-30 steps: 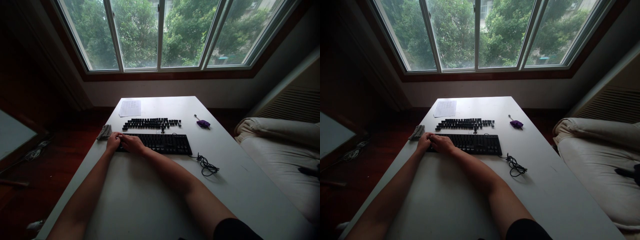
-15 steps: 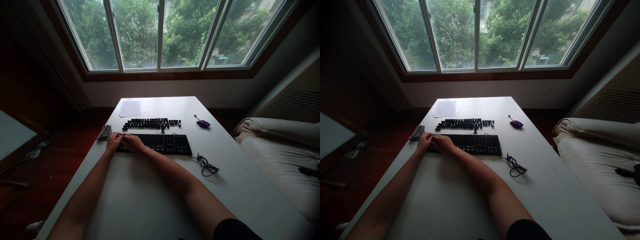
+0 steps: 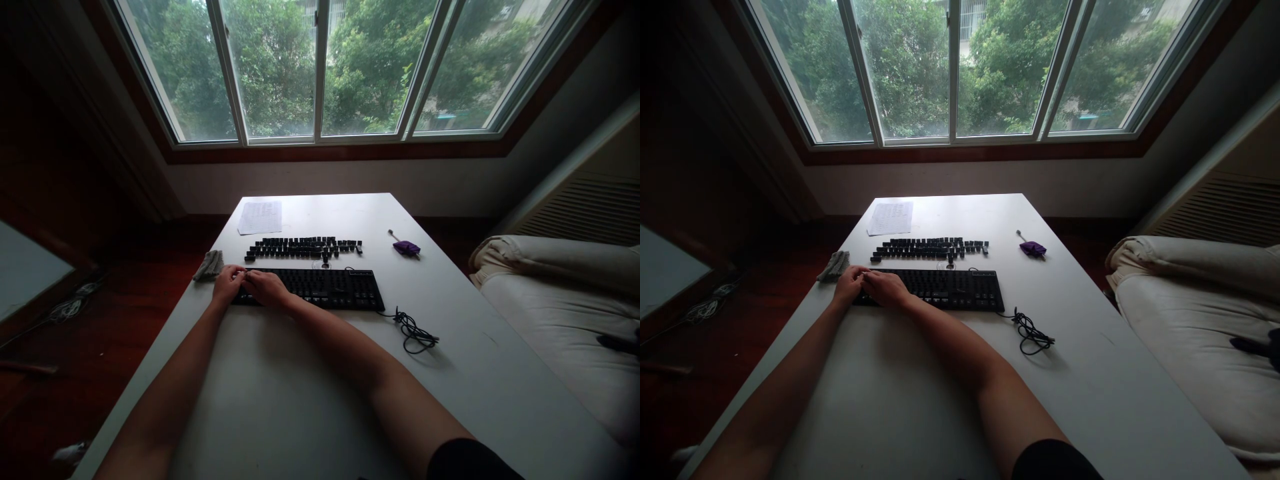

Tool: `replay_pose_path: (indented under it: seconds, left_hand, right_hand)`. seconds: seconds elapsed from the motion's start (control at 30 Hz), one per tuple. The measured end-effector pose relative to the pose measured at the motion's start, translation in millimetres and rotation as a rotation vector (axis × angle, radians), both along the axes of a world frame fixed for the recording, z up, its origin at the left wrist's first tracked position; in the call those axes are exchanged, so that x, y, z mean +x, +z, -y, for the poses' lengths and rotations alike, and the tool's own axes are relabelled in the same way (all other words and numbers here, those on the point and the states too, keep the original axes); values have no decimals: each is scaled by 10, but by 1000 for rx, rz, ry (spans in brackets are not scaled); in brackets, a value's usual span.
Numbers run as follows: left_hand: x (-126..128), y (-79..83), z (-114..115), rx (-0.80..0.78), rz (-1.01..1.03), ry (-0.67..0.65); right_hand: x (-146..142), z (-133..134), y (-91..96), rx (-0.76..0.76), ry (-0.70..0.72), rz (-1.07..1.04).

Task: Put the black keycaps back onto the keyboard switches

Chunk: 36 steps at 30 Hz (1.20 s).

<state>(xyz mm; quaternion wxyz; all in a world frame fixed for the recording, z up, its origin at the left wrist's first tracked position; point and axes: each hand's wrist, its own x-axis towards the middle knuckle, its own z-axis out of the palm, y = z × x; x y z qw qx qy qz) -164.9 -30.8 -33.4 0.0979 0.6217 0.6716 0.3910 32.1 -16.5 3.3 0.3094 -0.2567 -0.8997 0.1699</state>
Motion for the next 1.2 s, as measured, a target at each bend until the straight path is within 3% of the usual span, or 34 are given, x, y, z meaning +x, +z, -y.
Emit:
replay_pose_path:
  seconds: [0.63,1.2]
  left_hand:
    - [15,6,9,11,-21,10]
    - [-7,-19,-5,19,-39,8]
  right_hand:
    - [21,-13,29,-133,-59,-86]
    - [52,-34,55,-253,40,-176]
